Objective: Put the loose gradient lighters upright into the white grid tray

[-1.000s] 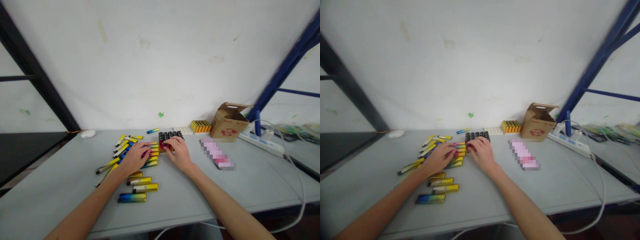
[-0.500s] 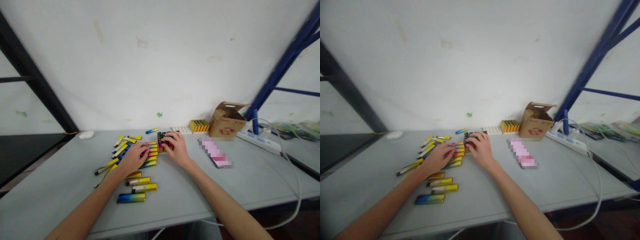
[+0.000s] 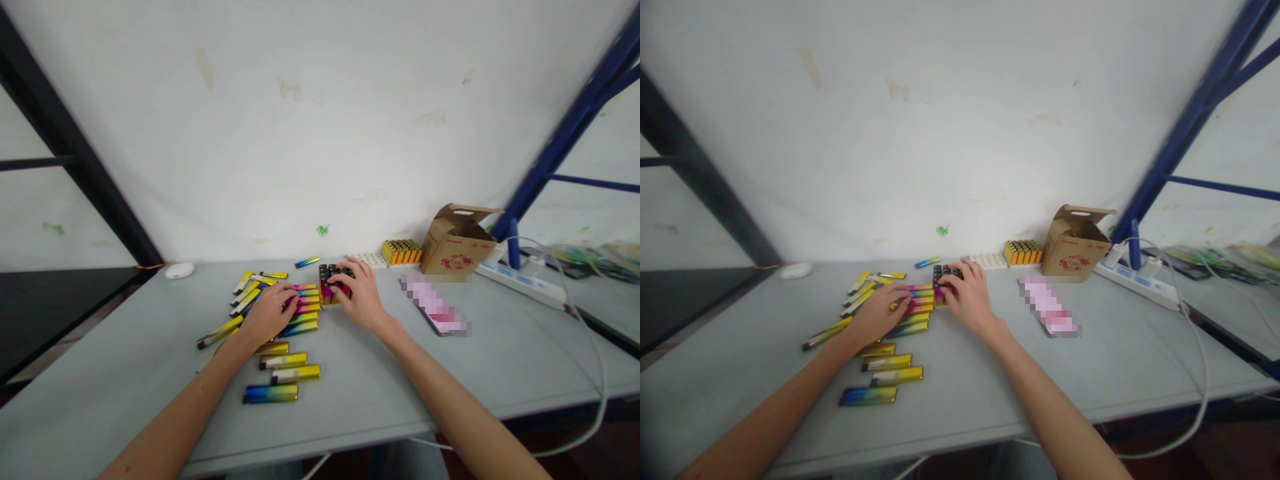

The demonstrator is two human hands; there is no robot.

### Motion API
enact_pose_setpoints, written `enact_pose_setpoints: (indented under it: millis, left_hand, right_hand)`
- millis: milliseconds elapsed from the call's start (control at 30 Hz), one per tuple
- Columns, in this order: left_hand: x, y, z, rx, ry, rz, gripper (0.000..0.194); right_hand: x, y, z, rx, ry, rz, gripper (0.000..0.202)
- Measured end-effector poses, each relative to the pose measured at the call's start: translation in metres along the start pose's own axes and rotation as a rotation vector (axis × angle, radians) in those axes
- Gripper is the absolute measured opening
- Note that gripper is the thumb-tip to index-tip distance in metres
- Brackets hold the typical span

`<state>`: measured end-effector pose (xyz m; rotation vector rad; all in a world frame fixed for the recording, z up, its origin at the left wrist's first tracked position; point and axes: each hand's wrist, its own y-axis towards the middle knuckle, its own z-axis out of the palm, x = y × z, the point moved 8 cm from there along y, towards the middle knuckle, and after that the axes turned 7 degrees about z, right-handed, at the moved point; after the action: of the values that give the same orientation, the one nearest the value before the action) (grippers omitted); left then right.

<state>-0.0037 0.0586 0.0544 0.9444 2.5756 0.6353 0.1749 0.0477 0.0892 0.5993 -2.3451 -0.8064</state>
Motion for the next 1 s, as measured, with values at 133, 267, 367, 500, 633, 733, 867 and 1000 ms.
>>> enact_pose_setpoints:
  millis: [133,267,367,500,633,733,867,1000]
  left_hand:
    - [0.001,-0.001,-0.001,0.007,0.006,-0.014,0.03]
    - [0.002,-0.001,-0.003,0.017,-0.002,-0.015,0.03]
    - [0.0,-0.001,-0.005,0.025,-0.022,-0.003,0.031]
    - [-0.006,-0.001,-0.005,0.051,-0.021,0.027,0.03]
    - [-0.01,-0.002,-0.002,0.082,-0.017,0.031,0.032]
    - [-0.012,-0.002,-0.001,0.104,-0.031,0.038,0.032]
    - [-0.013,-0.002,0.0,0.116,-0.046,0.045,0.033]
    - [-0.01,-0.003,0.0,0.086,-0.048,0.041,0.032]
  right_hand:
    - [0.006,-0.002,-0.002,0.004,-0.053,-0.049,0.027]
    - [-0.013,-0.001,-0.015,-0.053,0.022,0.007,0.032]
    - [-0.044,-0.001,-0.027,-0.111,0.057,0.104,0.029]
    - [-0.076,-0.001,-0.026,-0.033,0.178,0.186,0.033]
    - [-0.09,-0.003,-0.019,0.036,0.313,0.302,0.044]
    - [-0.092,-0.006,-0.011,0.138,0.392,0.373,0.052]
    - [-0.082,-0.013,0.006,0.4,0.518,0.327,0.075]
    - [-0.083,-0.015,0.012,0.395,0.528,0.307,0.091]
